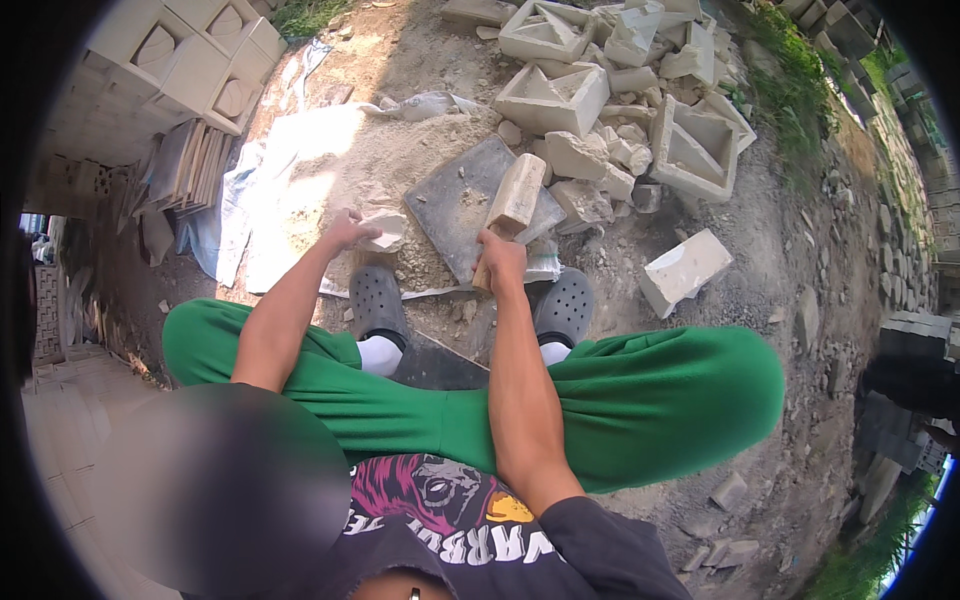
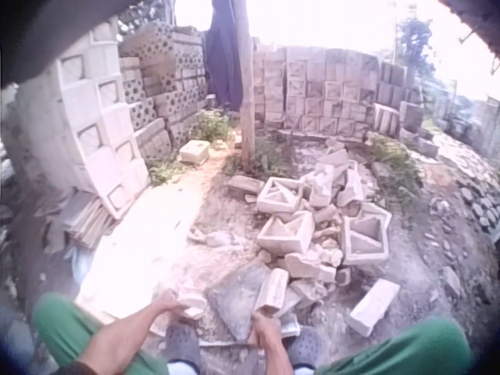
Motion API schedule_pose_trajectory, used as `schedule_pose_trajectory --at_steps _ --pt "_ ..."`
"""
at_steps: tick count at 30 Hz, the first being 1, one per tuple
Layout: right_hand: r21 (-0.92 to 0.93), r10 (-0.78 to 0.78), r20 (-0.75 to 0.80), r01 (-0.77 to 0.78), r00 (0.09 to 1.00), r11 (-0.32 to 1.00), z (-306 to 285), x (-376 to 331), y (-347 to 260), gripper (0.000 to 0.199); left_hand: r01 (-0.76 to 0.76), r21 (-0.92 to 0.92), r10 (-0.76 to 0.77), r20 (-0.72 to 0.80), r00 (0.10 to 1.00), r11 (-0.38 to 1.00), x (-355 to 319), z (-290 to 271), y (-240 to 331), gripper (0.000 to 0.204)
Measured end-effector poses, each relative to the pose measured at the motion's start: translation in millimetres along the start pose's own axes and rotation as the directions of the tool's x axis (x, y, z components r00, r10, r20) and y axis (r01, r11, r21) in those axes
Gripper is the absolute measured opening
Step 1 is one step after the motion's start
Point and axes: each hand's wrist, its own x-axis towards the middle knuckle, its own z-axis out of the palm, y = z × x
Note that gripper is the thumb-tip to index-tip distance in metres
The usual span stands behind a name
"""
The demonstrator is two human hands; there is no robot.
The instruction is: The person sits on the ground and repeatedly strikes a small stone with a wooden mallet to break it into smaller pieces. The person picks up stones, positions them on a flat surface, and uses the mallet to fracture them, creating a pile of rubble.
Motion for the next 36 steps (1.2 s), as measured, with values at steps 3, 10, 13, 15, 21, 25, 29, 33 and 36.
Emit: schedule_pose_trajectory --at_steps 3,10,13,15,21,25,29,33,36 --pt "-0.051 -0.011 -0.011 0.01 1.0 0.999 1.7 3.5 3.0 0.031 0.17 -0.11 -0.143 0.216 0.966 0.979 -8.8 3.1 -6.9 0.041" --pt "-0.084 -0.004 -0.023 0.002 1.0 0.996 2.6 5.8 9.2 0.032 0.041 -0.103 -0.008 0.304 0.953 0.994 -30.7 5.4 28.5 0.045" --pt "-0.086 -0.004 -0.007 0.003 1.0 0.996 5.7 4.0 7.3 0.03 -0.1 -0.033 0.104 0.148 0.983 0.994 -27.6 0.4 45.4 0.045" --pt "-0.075 0.004 0.003 -0.004 1.0 0.997 7.1 2.8 7.6 0.029 -0.229 0.066 0.226 0.06 0.972 0.971 -25.1 -3.9 58.8 0.047" --pt "-0.065 0.012 0.026 -0.01 1.0 0.998 3.5 2.8 7.4 0.028 -0.521 0.353 0.605 -0.192 0.772 0.777 -58.1 38.1 113.3 0.059" --pt "-0.067 0.005 0.025 -0.004 1.0 0.998 -2.5 8.1 9.5 0.028 -0.634 0.445 0.711 -0.005 0.704 0.632 -79.6 77.8 112.0 0.059" --pt "-0.113 -0.001 0.042 0.006 0.999 0.994 -7.3 5.0 9.1 0.029 -0.724 0.292 0.772 -0.098 0.628 0.625 -73.9 105.8 94.8 0.067" --pt "-0.129 -0.05 0.025 0.053 0.998 0.99 -4.3 2.0 9.6 0.03 -0.512 0.052 0.512 -0.189 0.838 0.857 -52.9 120.5 85.1 0.084" --pt "-0.155 -0.076 0.068 0.085 0.995 0.984 -5.4 3.8 10.8 0.03 -0.332 -0.052 0.331 -0.028 0.943 0.942 -42.1 118.9 89.7 0.092"
